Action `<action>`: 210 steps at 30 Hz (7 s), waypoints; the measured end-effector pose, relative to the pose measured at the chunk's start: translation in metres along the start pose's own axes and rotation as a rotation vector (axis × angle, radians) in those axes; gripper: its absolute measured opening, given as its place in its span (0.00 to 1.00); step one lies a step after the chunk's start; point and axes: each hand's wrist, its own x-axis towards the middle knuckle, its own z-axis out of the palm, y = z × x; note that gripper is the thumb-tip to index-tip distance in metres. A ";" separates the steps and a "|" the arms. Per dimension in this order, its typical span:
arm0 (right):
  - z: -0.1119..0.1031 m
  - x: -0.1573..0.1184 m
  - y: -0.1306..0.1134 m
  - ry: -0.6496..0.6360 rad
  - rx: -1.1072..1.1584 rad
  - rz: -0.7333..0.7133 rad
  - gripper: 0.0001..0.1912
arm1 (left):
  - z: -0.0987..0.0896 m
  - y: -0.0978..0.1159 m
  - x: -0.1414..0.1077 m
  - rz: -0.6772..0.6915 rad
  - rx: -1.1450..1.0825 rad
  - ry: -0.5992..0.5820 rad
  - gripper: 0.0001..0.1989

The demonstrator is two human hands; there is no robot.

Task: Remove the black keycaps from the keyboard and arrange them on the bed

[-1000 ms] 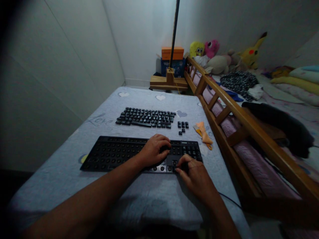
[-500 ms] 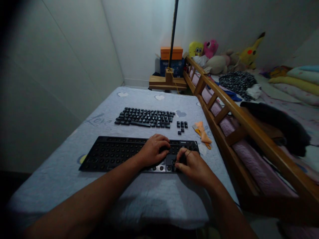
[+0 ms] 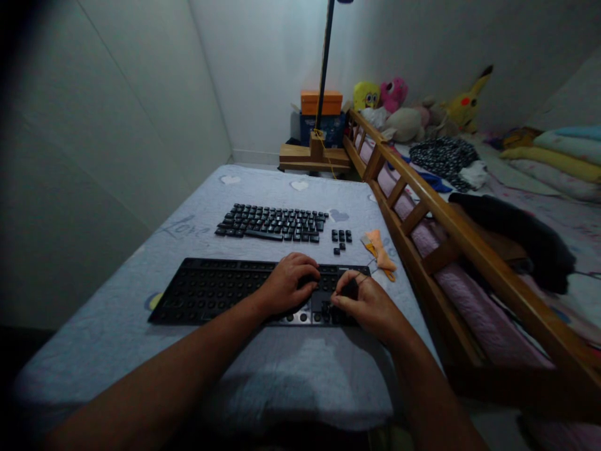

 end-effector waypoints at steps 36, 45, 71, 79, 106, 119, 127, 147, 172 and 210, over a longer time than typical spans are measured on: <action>0.015 0.008 -0.024 0.295 -0.272 -0.166 0.07 | -0.004 0.007 0.001 0.105 -0.087 0.029 0.07; 0.016 0.015 -0.023 0.285 -0.103 -0.148 0.06 | -0.007 0.009 0.000 0.046 -0.153 0.065 0.06; 0.018 0.024 -0.025 0.259 -0.427 -0.477 0.10 | -0.014 0.010 0.001 -0.016 -0.172 0.260 0.07; 0.019 0.028 -0.025 0.232 -0.448 -0.484 0.06 | -0.012 0.008 0.000 -0.056 -0.205 0.239 0.07; -0.047 0.097 0.017 0.357 -0.703 -0.097 0.07 | -0.011 0.010 0.001 -0.038 -0.116 0.208 0.09; -0.049 0.100 0.023 0.339 -0.772 -0.094 0.08 | -0.010 0.010 0.000 -0.033 -0.116 0.208 0.09; -0.046 0.100 0.020 0.336 -0.818 -0.094 0.06 | -0.010 0.010 0.000 -0.009 -0.122 0.207 0.08; -0.042 0.103 0.021 0.351 -0.882 -0.065 0.03 | -0.008 0.009 0.000 -0.006 -0.120 0.191 0.09; -0.049 0.055 -0.012 0.657 -0.313 -0.286 0.18 | -0.005 0.004 0.000 0.006 -0.078 0.148 0.09; 0.048 -0.062 0.026 0.465 -0.497 -0.243 0.05 | -0.003 0.004 0.000 -0.011 -0.045 0.087 0.09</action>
